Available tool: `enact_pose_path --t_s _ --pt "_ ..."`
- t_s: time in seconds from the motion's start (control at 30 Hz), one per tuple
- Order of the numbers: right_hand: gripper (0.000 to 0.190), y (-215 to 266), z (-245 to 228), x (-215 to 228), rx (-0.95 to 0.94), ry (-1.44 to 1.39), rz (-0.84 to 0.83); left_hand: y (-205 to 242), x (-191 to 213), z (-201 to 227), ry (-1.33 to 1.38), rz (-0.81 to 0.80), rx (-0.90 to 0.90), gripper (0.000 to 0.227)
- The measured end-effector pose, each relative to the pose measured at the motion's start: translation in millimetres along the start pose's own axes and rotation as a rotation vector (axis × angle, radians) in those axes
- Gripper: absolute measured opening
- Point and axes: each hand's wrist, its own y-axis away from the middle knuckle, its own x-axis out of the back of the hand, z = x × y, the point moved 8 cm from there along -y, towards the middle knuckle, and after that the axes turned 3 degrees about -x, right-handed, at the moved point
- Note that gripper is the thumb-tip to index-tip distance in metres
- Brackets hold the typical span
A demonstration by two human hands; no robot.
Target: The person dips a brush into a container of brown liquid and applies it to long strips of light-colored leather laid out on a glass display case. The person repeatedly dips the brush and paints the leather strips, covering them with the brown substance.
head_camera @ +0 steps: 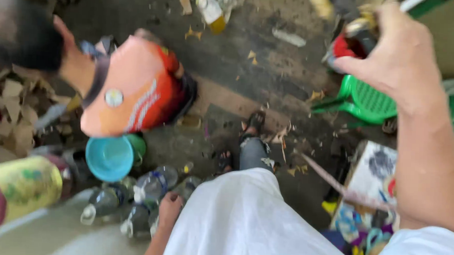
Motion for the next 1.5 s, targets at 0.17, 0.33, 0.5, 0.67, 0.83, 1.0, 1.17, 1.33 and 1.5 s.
enact_pose_path --t_s 0.17,0.33,0.5,0.67,0.83,1.0,1.17,1.33,1.5 --pt "0.056 -141.2 -7.4 -43.0 0.118 -0.066 -0.088 -18.3 43.8 178.7 -0.050 -0.078 0.065 0.035" --pt "0.042 -261.5 -21.2 -52.8 0.259 -0.046 -0.112 -4.7 129.2 502.7 -0.259 0.049 -0.854 0.046" --pt "0.041 -366.2 -39.0 -56.6 0.345 -0.065 -0.179 30.4 205.2 672.4 -0.534 0.110 -1.355 0.049" --pt "0.048 -453.6 -54.3 -58.4 0.442 -0.138 -0.075 -23.0 239.8 742.9 -0.412 0.034 -1.340 0.043" --pt "0.042 -533.8 -87.9 -46.3 0.465 -0.178 -0.074 -76.4 270.5 789.8 -0.295 -0.064 -1.369 0.042" --pt "0.044 -615.9 -127.4 -37.9 0.419 -0.112 -0.173 -141.5 337.2 830.8 -0.350 -0.095 -1.396 0.042" --pt "0.040 -685.8 -163.4 -30.1 0.448 -0.122 -0.196 -187.6 417.2 871.0 -0.313 -0.065 -1.356 0.043" --pt "0.043 -732.1 -204.8 -42.2 0.527 -0.083 -0.303 -232.8 481.3 883.0 -0.156 0.052 -1.307 0.040" --pt "0.042 -759.9 -247.5 -62.3 0.626 -0.092 -0.338 -252.5 567.9 883.4 0.047 0.135 -1.145 0.051"
